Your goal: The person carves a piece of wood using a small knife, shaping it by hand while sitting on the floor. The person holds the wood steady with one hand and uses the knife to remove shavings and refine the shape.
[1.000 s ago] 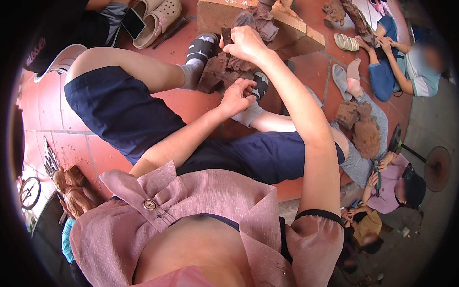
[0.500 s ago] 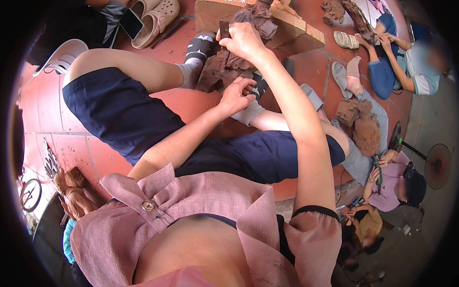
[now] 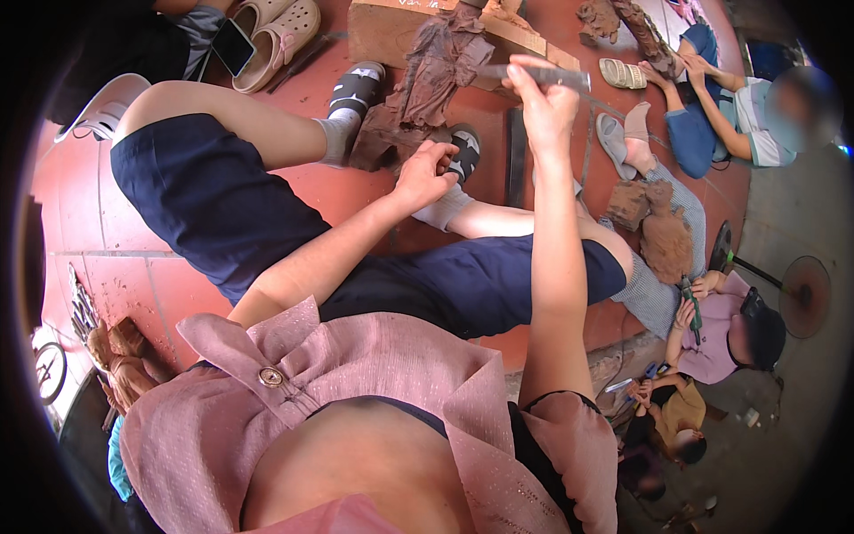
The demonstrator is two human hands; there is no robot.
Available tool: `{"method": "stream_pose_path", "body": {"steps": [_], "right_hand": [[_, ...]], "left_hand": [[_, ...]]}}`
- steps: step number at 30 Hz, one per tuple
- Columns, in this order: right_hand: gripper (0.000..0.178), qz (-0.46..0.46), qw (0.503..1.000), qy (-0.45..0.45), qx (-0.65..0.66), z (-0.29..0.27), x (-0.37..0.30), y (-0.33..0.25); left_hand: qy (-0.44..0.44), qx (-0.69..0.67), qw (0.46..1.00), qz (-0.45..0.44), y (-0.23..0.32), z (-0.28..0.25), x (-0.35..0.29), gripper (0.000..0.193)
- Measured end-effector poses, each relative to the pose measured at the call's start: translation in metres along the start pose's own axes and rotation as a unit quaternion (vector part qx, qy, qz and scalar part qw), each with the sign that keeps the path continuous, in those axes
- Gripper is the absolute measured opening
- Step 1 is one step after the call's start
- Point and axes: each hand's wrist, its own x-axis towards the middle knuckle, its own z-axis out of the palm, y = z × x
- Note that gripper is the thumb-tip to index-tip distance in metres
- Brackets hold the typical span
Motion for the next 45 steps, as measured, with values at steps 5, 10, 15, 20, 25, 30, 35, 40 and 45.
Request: {"method": "stream_pose_path", "body": {"steps": [5,10,15,20,25,30,35,40,45], "right_hand": [[0.016,0.050,0.996,0.025,0.063,-0.018,-0.049,0.024],[0.015,0.038,0.987,0.070,0.143,-0.024,-0.074,0.035],[0.012,0.010,0.991,0.072,0.111,-0.019,-0.083,0.026],[0.013,0.004,0.989,0.080,0.128,-0.023,-0.085,0.042],[0.015,-0.010,0.984,0.097,0.148,-0.019,-0.083,0.048],[0.015,0.022,0.978,0.116,0.171,-0.017,-0.085,0.044],[0.017,0.045,0.987,0.118,0.098,-0.013,-0.092,0.045],[0.015,0.029,0.994,0.102,0.009,0.001,-0.104,0.057],[0.017,0.005,0.997,0.059,-0.049,0.039,-0.132,0.055]], "left_hand": [[0.055,-0.045,0.997,-0.008,0.002,-0.001,-0.007,0.072],[0.079,-0.011,0.997,-0.015,-0.024,-0.004,0.006,0.084],[0.043,-0.034,0.991,-0.124,-0.015,-0.019,0.012,0.090],[0.055,-0.002,0.988,-0.141,-0.003,0.007,0.021,0.100],[-0.125,0.033,0.991,-0.032,-0.008,-0.008,0.009,0.052],[-0.226,-0.128,0.966,-0.004,-0.001,-0.009,-0.033,0.064],[0.011,-0.165,0.980,-0.109,0.002,-0.028,-0.008,0.086],[-0.175,-0.233,0.944,-0.153,0.020,-0.020,-0.025,0.041],[-0.166,-0.329,0.888,-0.277,0.020,-0.031,-0.053,0.020]]}}
